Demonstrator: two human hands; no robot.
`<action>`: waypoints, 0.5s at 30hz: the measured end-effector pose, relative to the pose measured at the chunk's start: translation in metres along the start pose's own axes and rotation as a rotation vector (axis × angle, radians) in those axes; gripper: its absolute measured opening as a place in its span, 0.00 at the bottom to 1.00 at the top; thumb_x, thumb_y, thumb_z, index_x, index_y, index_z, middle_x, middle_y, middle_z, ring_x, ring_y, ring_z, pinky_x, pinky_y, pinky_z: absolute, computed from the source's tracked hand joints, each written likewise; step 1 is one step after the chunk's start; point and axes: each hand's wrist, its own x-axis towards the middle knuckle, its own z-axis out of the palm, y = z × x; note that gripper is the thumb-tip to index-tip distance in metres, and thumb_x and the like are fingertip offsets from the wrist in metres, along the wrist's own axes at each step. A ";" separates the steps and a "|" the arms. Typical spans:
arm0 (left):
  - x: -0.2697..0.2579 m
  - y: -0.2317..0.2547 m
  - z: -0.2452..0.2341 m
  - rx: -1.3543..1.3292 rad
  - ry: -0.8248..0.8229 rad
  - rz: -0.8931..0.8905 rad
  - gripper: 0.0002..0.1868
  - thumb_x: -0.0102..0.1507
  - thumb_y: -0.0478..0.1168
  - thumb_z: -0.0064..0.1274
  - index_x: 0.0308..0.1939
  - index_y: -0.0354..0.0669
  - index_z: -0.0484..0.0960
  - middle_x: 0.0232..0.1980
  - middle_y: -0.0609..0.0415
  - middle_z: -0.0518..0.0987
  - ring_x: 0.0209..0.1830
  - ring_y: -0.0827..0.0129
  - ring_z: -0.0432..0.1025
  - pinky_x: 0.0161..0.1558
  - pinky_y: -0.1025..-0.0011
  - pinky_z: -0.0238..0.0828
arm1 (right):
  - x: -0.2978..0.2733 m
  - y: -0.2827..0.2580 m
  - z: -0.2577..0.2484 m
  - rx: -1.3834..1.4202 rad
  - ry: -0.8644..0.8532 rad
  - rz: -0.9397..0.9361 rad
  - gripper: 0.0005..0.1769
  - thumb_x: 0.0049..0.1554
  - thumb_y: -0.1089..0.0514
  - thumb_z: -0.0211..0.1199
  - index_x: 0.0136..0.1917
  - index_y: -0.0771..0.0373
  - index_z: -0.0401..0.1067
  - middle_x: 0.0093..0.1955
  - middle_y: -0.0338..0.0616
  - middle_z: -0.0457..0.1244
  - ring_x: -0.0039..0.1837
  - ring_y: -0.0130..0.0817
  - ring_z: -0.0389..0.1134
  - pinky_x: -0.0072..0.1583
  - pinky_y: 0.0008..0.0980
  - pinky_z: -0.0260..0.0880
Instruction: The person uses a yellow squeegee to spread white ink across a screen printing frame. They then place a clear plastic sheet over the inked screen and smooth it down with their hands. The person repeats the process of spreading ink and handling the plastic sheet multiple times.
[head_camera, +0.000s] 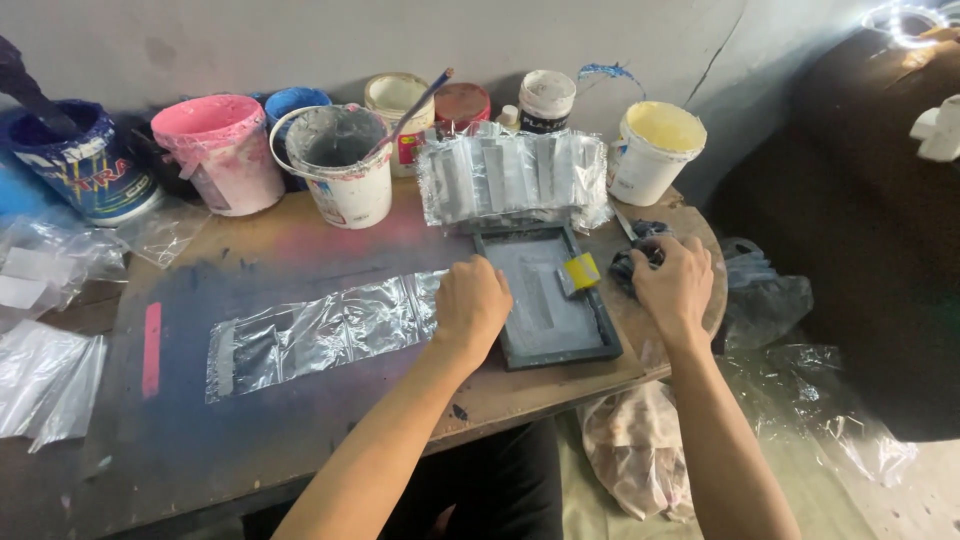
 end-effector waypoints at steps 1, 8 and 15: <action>0.005 -0.004 0.006 0.003 -0.002 0.004 0.14 0.69 0.39 0.45 0.37 0.29 0.79 0.30 0.39 0.82 0.32 0.53 0.82 0.29 0.66 0.83 | 0.002 -0.001 0.000 0.000 0.003 0.005 0.16 0.55 0.51 0.70 0.54 0.61 0.82 0.51 0.52 0.65 0.57 0.53 0.67 0.58 0.47 0.70; -0.022 0.032 0.012 0.138 0.191 0.206 0.20 0.69 0.51 0.50 0.43 0.32 0.77 0.34 0.40 0.80 0.34 0.46 0.82 0.32 0.53 0.83 | 0.011 0.035 0.039 -0.062 -0.099 0.152 0.10 0.53 0.58 0.69 0.48 0.61 0.82 0.45 0.51 0.68 0.52 0.54 0.72 0.53 0.48 0.74; -0.027 0.065 0.056 -0.254 0.172 0.448 0.23 0.66 0.54 0.53 0.50 0.35 0.79 0.42 0.41 0.79 0.41 0.42 0.81 0.38 0.50 0.81 | -0.004 0.002 -0.016 0.401 0.358 -0.133 0.06 0.50 0.66 0.77 0.41 0.59 0.82 0.38 0.48 0.68 0.45 0.46 0.73 0.46 0.33 0.71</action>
